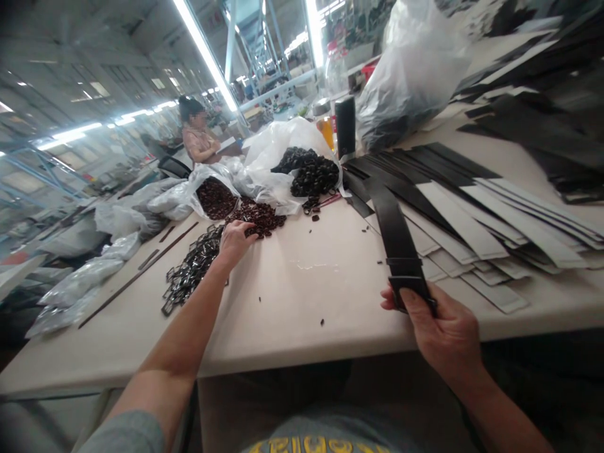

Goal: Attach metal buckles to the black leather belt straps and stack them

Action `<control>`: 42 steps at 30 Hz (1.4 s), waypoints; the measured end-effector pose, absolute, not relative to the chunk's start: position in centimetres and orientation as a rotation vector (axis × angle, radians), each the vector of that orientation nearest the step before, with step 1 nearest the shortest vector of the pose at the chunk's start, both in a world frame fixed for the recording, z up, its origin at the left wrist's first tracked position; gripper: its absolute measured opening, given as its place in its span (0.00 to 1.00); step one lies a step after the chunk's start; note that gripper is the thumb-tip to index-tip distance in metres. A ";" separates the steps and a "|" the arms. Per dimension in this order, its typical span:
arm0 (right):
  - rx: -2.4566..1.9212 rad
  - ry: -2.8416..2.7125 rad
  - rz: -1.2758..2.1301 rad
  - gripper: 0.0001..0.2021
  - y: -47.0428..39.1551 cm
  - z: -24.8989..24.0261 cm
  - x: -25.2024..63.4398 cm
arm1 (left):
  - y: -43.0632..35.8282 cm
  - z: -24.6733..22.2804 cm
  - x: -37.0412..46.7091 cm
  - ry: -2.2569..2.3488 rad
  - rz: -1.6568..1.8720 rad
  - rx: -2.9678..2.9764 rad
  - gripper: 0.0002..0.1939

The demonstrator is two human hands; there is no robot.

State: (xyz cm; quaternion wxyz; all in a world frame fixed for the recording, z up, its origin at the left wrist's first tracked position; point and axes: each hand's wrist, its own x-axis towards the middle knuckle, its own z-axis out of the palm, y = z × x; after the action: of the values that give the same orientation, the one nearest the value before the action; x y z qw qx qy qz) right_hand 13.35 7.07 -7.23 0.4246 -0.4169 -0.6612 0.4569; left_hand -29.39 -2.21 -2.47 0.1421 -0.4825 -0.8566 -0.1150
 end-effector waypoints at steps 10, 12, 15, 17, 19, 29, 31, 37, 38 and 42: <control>-0.947 -1.728 1.129 0.15 7.0 -7.4 13.9 | 3.2 -5.5 -27.6 -2.196 -0.262 -1.869 0.19; -0.928 -1.740 1.121 0.14 7.0 -7.6 14.0 | 4.0 -5.6 -28.9 -2.233 -0.292 -1.806 0.14; -0.880 -1.750 1.094 0.13 7.1 -7.5 14.0 | 4.8 -5.3 -31.5 -2.283 -0.374 -1.658 0.12; -0.858 -1.757 1.086 0.12 7.2 -7.3 14.0 | 5.1 -4.8 -33.0 -2.302 -0.452 -1.539 0.12; -0.839 -1.765 1.086 0.11 7.1 -7.1 14.0 | 5.4 -4.3 -33.6 -2.296 -0.546 -1.411 0.13; -0.777 -1.764 1.083 0.09 6.9 -6.7 13.9 | 11.6 -4.7 -26.5 -2.242 -0.607 -1.904 0.07; -0.761 -1.759 1.093 0.08 7.0 -6.6 13.9 | 12.7 -4.8 -25.6 -2.282 -0.598 -1.948 0.07; -0.731 -1.758 1.105 0.07 6.9 -6.9 14.0 | 12.7 -3.9 -25.8 -2.417 -0.708 -2.032 0.05; -0.736 -1.753 1.112 0.07 6.8 -6.9 14.0 | 12.3 -3.8 -25.7 -2.432 -0.764 -2.026 0.05; -0.764 -1.726 1.166 0.08 6.9 -6.8 13.9 | 10.6 -3.6 -24.4 -2.480 -1.102 -1.942 0.05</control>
State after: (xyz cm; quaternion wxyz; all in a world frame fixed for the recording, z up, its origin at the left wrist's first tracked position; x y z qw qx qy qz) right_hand 13.89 6.89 -6.80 0.4452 -0.3083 -0.6967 0.4704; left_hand -24.40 10.61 -3.62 -0.0976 -0.5791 -0.7397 -0.3286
